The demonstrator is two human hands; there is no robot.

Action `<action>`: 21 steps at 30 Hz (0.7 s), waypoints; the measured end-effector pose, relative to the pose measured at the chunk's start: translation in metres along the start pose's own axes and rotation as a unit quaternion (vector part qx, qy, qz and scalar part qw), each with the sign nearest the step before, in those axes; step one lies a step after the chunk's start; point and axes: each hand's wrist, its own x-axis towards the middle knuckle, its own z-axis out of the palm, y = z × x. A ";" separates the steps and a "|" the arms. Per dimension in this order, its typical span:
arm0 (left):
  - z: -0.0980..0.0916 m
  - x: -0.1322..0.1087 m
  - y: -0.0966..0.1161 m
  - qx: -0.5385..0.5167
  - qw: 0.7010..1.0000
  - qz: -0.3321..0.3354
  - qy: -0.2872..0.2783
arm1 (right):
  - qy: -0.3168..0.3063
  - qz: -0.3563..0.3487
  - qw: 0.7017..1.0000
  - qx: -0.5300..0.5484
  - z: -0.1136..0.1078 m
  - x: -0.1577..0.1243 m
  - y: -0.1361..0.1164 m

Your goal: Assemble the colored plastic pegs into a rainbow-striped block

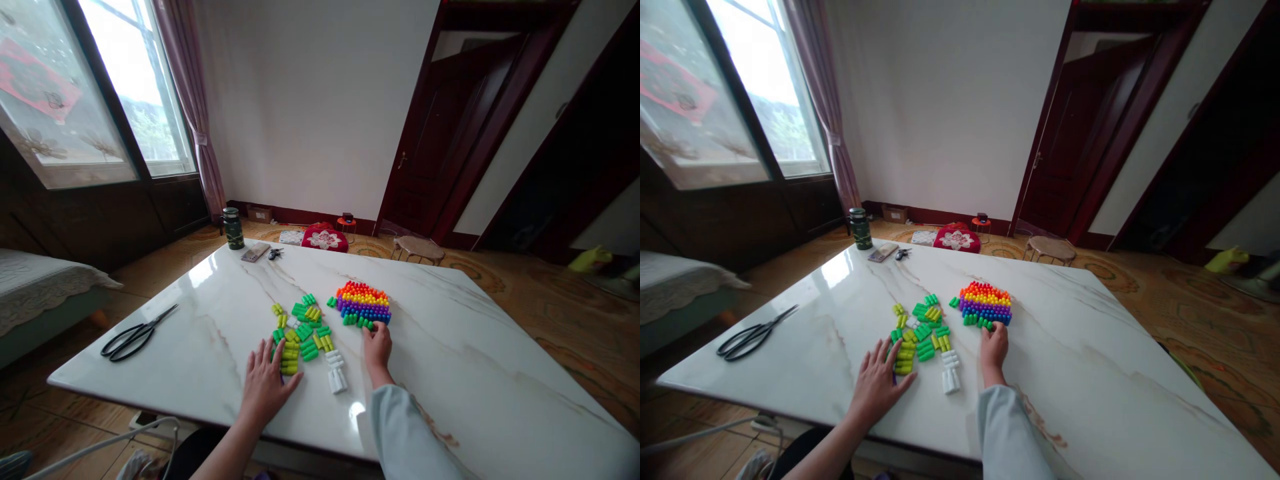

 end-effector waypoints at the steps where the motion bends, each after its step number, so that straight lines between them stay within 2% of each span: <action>1: -0.001 0.000 0.000 0.002 1.000 0.000 -0.001 | 0.002 0.000 1.000 0.002 -0.001 0.000 -0.001; 6: -0.004 0.000 0.002 0.001 1.000 -0.002 -0.010 | 0.007 0.003 1.000 -0.003 -0.007 -0.001 -0.004; 13: -0.007 0.000 0.003 -0.008 1.000 -0.003 -0.010 | -0.044 -0.019 0.999 -0.020 -0.010 -0.003 -0.011; 21: -0.003 0.000 0.001 -0.008 1.000 0.002 -0.008 | -0.061 -0.016 0.998 -0.030 -0.011 -0.004 -0.014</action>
